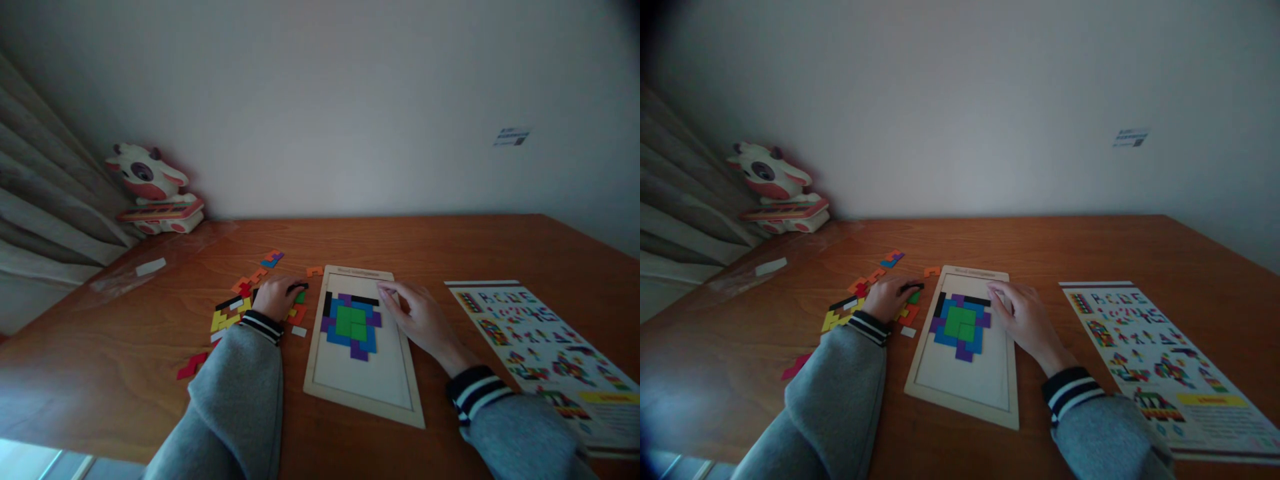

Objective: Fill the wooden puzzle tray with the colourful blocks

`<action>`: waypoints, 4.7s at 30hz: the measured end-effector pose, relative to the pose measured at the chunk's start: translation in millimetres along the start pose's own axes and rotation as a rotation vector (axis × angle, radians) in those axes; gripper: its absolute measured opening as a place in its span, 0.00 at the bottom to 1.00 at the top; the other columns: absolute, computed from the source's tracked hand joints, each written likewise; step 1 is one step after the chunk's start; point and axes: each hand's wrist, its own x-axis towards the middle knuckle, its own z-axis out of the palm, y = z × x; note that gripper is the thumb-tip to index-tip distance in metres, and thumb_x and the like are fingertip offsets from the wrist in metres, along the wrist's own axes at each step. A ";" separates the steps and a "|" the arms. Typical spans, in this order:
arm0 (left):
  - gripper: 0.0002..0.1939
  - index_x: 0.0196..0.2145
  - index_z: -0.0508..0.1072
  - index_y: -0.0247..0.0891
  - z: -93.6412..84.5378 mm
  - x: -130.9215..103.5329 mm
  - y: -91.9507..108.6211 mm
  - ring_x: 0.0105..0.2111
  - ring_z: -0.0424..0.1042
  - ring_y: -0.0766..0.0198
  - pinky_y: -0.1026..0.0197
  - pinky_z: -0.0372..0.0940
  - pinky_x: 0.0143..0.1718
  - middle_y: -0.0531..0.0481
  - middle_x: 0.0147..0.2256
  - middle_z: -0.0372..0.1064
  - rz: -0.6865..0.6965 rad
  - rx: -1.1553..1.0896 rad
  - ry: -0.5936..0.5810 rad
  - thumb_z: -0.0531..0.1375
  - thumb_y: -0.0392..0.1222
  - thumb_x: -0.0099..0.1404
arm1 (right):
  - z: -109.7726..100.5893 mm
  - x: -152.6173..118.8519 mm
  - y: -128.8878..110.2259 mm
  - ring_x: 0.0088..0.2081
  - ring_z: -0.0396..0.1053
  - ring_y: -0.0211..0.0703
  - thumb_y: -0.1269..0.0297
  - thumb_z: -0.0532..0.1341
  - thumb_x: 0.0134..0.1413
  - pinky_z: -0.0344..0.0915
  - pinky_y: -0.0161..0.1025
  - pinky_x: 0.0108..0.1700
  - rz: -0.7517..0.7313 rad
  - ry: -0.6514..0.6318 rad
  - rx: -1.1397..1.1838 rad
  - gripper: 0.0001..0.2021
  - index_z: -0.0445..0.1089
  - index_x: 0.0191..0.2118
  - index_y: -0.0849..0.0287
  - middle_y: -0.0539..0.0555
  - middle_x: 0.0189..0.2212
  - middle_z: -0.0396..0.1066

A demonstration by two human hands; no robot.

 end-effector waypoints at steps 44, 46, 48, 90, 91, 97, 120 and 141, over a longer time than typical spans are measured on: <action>0.19 0.32 0.76 0.37 5.0 -5.3 61.7 0.32 0.73 0.62 0.61 0.69 0.37 0.46 0.31 0.74 0.251 -0.387 0.141 0.52 0.48 0.74 | 4.0 -48.9 -95.4 0.40 0.74 0.45 0.75 0.56 0.63 0.73 0.43 0.45 -0.374 -0.200 -0.034 0.13 0.74 0.47 0.56 0.56 0.40 0.75; 0.18 0.32 0.76 0.37 5.7 -5.8 62.2 0.31 0.73 0.62 0.61 0.69 0.37 0.46 0.30 0.74 0.265 -0.358 0.138 0.52 0.48 0.74 | 5.9 -45.9 -96.0 0.39 0.73 0.45 0.74 0.56 0.63 0.72 0.45 0.44 -0.419 -0.199 -0.089 0.11 0.74 0.45 0.57 0.56 0.38 0.75; 0.18 0.30 0.75 0.38 5.8 -6.4 62.5 0.31 0.72 0.63 0.61 0.69 0.37 0.47 0.29 0.74 0.274 -0.335 0.145 0.52 0.47 0.73 | 8.4 -44.6 -96.4 0.38 0.72 0.46 0.74 0.56 0.64 0.70 0.47 0.43 -0.453 -0.194 -0.145 0.11 0.74 0.44 0.58 0.56 0.38 0.75; 0.20 0.47 0.77 0.40 -0.1 -11.4 43.1 0.51 0.69 0.52 0.48 0.64 0.55 0.41 0.52 0.70 0.426 -0.283 -0.097 0.63 0.55 0.65 | -6.7 -53.9 -52.1 0.48 0.71 0.48 0.62 0.60 0.64 0.72 0.47 0.49 -0.193 -0.277 -0.013 0.13 0.76 0.50 0.49 0.57 0.46 0.71; 0.17 0.47 0.77 0.40 -0.9 -11.3 43.1 0.51 0.69 0.53 0.48 0.64 0.55 0.41 0.52 0.71 0.433 -0.285 -0.104 0.62 0.53 0.66 | -6.5 -54.0 -51.8 0.48 0.71 0.49 0.62 0.59 0.64 0.72 0.47 0.50 -0.192 -0.274 -0.014 0.13 0.76 0.50 0.49 0.57 0.46 0.71; 0.19 0.48 0.78 0.41 -0.8 -13.3 47.5 0.55 0.69 0.51 0.47 0.64 0.58 0.45 0.53 0.73 0.504 -0.314 -0.192 0.65 0.52 0.63 | -4.3 -53.7 -49.2 0.53 0.69 0.50 0.62 0.59 0.64 0.70 0.51 0.53 -0.233 -0.291 -0.024 0.12 0.76 0.50 0.48 0.55 0.53 0.72; 0.16 0.48 0.78 0.41 -5.2 -10.8 46.5 0.53 0.74 0.55 0.51 0.67 0.56 0.44 0.50 0.76 0.483 -0.330 -0.124 0.62 0.50 0.67 | -6.1 -52.1 -48.2 0.56 0.69 0.50 0.61 0.59 0.64 0.69 0.53 0.56 -0.180 -0.304 -0.014 0.15 0.73 0.54 0.49 0.54 0.56 0.72; 0.18 0.55 0.71 0.37 -7.9 -9.1 -10.5 0.60 0.63 0.48 0.42 0.60 0.62 0.40 0.61 0.63 -0.170 0.207 0.052 0.50 0.44 0.73 | -6.7 -52.5 -46.5 0.55 0.70 0.48 0.60 0.57 0.65 0.70 0.49 0.57 -0.076 -0.208 0.084 0.13 0.73 0.51 0.49 0.54 0.52 0.74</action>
